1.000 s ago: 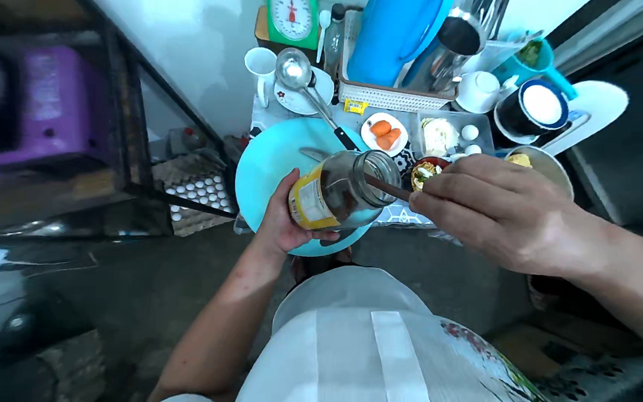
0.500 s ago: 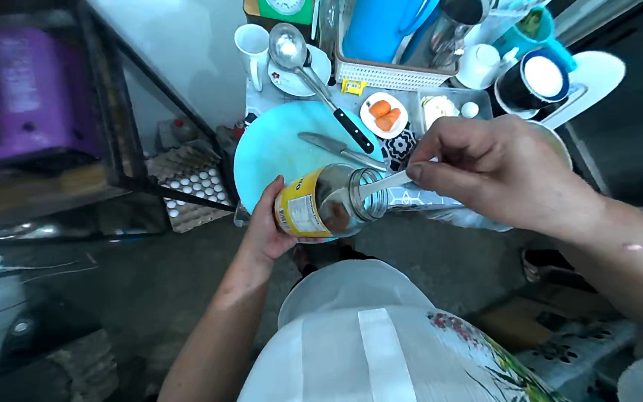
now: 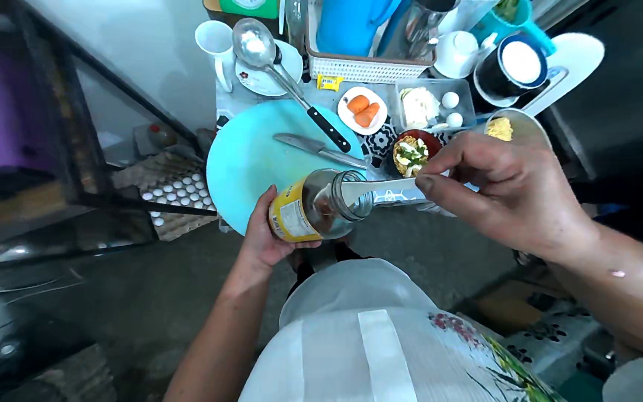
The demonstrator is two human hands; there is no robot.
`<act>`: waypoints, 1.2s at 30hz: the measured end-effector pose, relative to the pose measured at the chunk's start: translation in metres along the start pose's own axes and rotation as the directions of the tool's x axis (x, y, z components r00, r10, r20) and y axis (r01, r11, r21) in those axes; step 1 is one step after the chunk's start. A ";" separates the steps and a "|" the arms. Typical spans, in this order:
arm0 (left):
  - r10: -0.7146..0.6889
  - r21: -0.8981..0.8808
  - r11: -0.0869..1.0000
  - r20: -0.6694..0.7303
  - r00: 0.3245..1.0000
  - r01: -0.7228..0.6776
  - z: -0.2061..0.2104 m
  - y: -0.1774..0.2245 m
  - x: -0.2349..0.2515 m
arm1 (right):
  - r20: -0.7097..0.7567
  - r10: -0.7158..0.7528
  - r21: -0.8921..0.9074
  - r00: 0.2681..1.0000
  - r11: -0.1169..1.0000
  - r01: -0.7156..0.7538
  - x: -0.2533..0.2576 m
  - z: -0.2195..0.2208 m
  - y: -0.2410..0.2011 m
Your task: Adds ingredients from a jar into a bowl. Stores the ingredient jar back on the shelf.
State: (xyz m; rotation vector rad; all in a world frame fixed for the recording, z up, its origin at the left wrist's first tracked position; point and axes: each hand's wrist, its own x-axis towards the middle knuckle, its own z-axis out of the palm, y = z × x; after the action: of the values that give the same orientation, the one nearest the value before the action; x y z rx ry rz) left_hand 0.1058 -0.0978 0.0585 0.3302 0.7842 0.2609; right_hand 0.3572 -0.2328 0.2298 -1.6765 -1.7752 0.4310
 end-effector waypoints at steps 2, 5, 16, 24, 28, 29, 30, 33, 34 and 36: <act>-0.002 0.007 1.000 -0.010 1.000 0.002 0.005 -0.001 0.002 | -0.016 0.027 0.017 0.999 0.999 -0.027 -0.005 -0.003 0.002; -0.001 0.011 1.000 -0.010 1.000 0.001 0.011 -0.005 0.007 | -0.029 0.094 0.060 0.995 0.994 -0.092 -0.012 -0.009 0.004; -0.015 0.025 1.000 -0.147 0.989 0.019 0.019 -0.015 0.017 | -0.086 0.366 0.303 0.927 0.896 -0.326 -0.028 -0.043 0.031; 0.007 0.038 0.999 -0.202 0.979 0.000 0.021 -0.022 0.014 | -0.199 0.527 0.404 0.826 0.812 -0.421 -0.054 -0.063 0.066; 0.042 0.049 0.998 -0.182 0.982 -0.034 0.015 -0.027 0.005 | -0.331 0.607 0.354 0.722 0.789 -0.502 -0.074 -0.062 0.098; 0.050 0.057 0.998 -0.195 0.980 -0.039 0.015 -0.028 0.002 | -0.356 0.622 0.321 0.697 0.782 -0.534 -0.078 -0.060 0.106; 0.059 0.064 0.997 -0.211 0.976 -0.047 0.015 -0.029 -0.001 | -0.369 0.639 0.284 0.675 0.769 -0.572 -0.081 -0.057 0.114; 0.079 0.065 0.996 -0.217 0.973 -0.066 0.009 -0.032 -0.006 | -0.372 0.682 0.207 0.629 0.722 -0.660 -0.089 -0.047 0.137; 0.080 0.052 0.996 -0.198 0.977 -0.071 0.007 -0.034 -0.007 | -0.366 0.694 0.198 0.620 0.709 -0.677 -0.090 -0.043 0.143; 0.069 0.036 0.997 -0.176 0.982 -0.063 0.004 -0.035 -0.007 | -0.370 0.707 0.190 0.603 0.693 -0.696 -0.092 -0.035 0.154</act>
State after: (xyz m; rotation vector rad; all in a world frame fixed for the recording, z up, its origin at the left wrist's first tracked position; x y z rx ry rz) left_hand 0.1072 -0.1336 0.0522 0.3657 0.9550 0.3442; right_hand 0.4942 -0.3091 0.1357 -2.2185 -0.7262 0.3767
